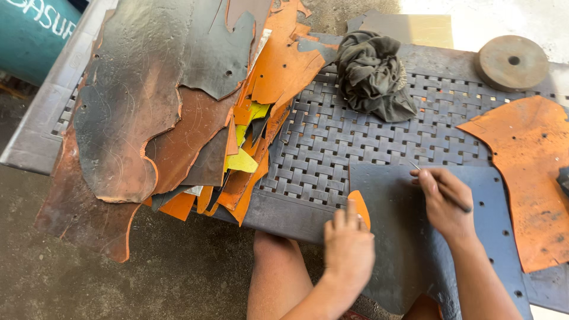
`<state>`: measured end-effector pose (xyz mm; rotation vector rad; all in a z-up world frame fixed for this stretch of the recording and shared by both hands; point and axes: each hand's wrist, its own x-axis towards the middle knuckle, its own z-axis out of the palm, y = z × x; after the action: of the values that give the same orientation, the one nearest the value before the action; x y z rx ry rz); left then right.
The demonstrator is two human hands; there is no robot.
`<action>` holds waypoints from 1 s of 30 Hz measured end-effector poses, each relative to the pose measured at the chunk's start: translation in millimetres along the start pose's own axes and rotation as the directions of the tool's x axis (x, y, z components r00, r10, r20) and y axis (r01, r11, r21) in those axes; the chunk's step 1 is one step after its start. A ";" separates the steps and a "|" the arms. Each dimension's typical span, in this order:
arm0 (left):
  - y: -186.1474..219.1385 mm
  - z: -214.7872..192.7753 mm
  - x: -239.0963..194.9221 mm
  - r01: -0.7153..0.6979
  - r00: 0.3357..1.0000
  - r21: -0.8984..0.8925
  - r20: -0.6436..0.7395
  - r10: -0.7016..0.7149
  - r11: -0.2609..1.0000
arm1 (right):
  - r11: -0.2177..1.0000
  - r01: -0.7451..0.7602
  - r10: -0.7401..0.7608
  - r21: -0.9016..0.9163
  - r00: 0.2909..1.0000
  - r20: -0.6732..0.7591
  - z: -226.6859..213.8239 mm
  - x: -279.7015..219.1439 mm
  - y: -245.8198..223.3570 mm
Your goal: The person uses a knife to cut a small orange leather piece on a dark cutting mat. They repeatedly reposition the piece and trim its edges while seated at a low table.
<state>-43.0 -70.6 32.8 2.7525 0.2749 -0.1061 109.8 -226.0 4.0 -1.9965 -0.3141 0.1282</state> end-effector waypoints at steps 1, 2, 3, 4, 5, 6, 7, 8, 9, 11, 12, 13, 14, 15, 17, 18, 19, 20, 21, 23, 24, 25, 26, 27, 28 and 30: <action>-8.0 -1.7 -6.8 -0.004 0.998 -0.077 -0.066 -0.001 0.997 | 1.000 -0.018 0.017 -0.023 0.999 -0.041 -2.1 -14.9 1.6; -14.9 -3.5 -13.1 -0.013 0.991 -0.153 -0.132 -0.007 0.988 | 0.998 -0.037 0.033 -0.045 0.996 -0.081 -4.8 -26.5 2.7; -20.1 -4.6 -20.5 -0.025 0.981 -0.228 -0.191 -0.019 0.973 | 1.000 0.019 -0.021 -0.024 0.996 -0.081 -5.9 -36.1 4.3; -24.8 -5.4 -24.1 0.029 0.988 -0.286 -0.135 -0.070 0.958 | 0.997 0.075 -0.075 -0.003 0.994 -0.082 -4.7 -42.9 5.7; -29.5 -6.7 -22.7 0.082 0.990 -0.339 -0.077 -0.114 0.937 | 0.991 0.132 -0.130 0.017 0.988 -0.087 -4.9 -47.2 6.5; -32.2 -7.3 -21.7 0.138 0.988 -0.387 -0.016 -0.156 0.912 | 0.988 0.154 -0.155 -0.012 0.985 -0.083 -5.3 -50.8 6.8; -34.4 -7.1 -20.2 0.055 0.995 -0.365 -0.054 -0.080 0.930 | 0.983 0.177 -0.180 -0.043 0.981 -0.076 -5.5 -53.2 6.9; -37.9 -7.3 -15.6 -0.028 0.996 -0.339 -0.090 -0.003 0.940 | 0.977 0.200 -0.205 -0.074 0.976 -0.068 -6.1 -54.7 6.6; -40.4 -7.1 -11.2 -0.110 0.989 -0.311 -0.124 0.075 0.944 | 0.985 0.163 -0.167 -0.056 0.983 -0.071 -8.1 -54.7 6.2; -42.9 -5.3 5.9 -0.281 0.955 -0.171 -0.147 0.258 0.944 | 0.996 0.088 -0.090 -0.021 0.993 -0.070 -12.5 -53.2 4.4; -44.7 -4.8 13.7 -0.362 0.926 -0.102 -0.149 0.346 0.927 | 0.998 -0.013 0.010 -0.059 0.999 -0.045 -14.7 -54.9 3.0; -46.4 -5.2 19.6 -0.368 0.911 -0.061 -0.226 0.346 0.928 | 0.989 -0.113 0.111 -0.098 0.994 -0.024 -18.2 -56.9 1.3; -47.7 -6.3 24.9 -0.370 0.888 -0.021 -0.301 0.347 0.929 | 0.968 -0.210 0.211 -0.139 0.977 -0.007 -21.1 -59.0 -0.5; -47.6 -7.3 29.2 -0.373 0.856 0.021 -0.377 0.353 0.928 | 0.985 -0.082 0.087 -0.152 0.996 0.026 -22.4 -60.4 -2.5; -51.4 -9.5 22.7 -0.288 0.905 -0.051 -0.340 0.254 0.956 | 0.972 0.168 -0.154 -0.166 0.984 0.092 -22.2 -66.8 -5.9; -53.7 -10.6 18.7 -0.242 0.927 -0.085 -0.314 0.205 0.966 | 0.946 0.228 -0.198 -0.230 0.969 0.146 -21.3 -68.9 -7.3; -54.0 -10.5 15.4 -0.223 0.940 -0.111 -0.288 0.183 0.969 | 0.913 0.287 -0.233 -0.290 0.950 0.207 -18.8 -71.2 -8.7; -54.7 -10.2 12.5 -0.202 0.952 -0.136 -0.261 0.161 0.970 | 0.873 0.346 -0.261 -0.344 0.927 0.270 -14.9 -72.4 -10.2; -54.4 -8.7 9.8 -0.174 0.963 -0.165 -0.233 0.133 0.971 | 0.853 0.369 -0.265 -0.370 0.916 0.301 -9.9 -73.4 -12.0; -52.6 -5.6 11.4 -0.193 0.958 -0.135 -0.239 0.157 0.972 | 0.807 0.418 -0.272 -0.417 0.890 0.366 1.8 -70.0 -16.2; -51.4 -4.3 14.6 -0.202 0.955 -0.120 -0.244 0.168 0.972 | 0.796 0.420 -0.263 -0.435 0.888 0.376 4.5 -65.6 -17.9; -49.6 -2.9 19.5 -0.187 0.961 -0.115 -0.227 0.158 0.976 | 0.786 0.420 -0.253 -0.453 0.888 0.384 7.0 -61.3 -19.4; -46.9 -1.2 26.9 -0.172 0.967 -0.109 -0.209 0.147 0.979 | 0.776 0.421 -0.243 -0.470 0.887 0.393 8.1 -56.3 -20.2; -44.5 0.4 34.5 -0.158 0.972 -0.103 -0.191 0.136 0.982 | 0.775 0.422 -0.248 -0.471 0.888 0.388 8.3 -50.6 -20.6; -42.5 2.1 42.3 -0.166 0.970 -0.092 -0.195 0.145 0.982 | 0.773 0.424 -0.253 -0.471 0.888 0.384 8.2 -44.5 -20.5; -38.7 5.6 57.2 -0.184 0.965 -0.069 -0.202 0.167 0.980 | 0.771 0.424 -0.274 -0.475 0.894 0.355 7.3 -34.6 -19.5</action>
<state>4.8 -27.3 7.6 2.6872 0.0826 0.2186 71.7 -221.3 16.7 -2.4401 -0.9942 0.0697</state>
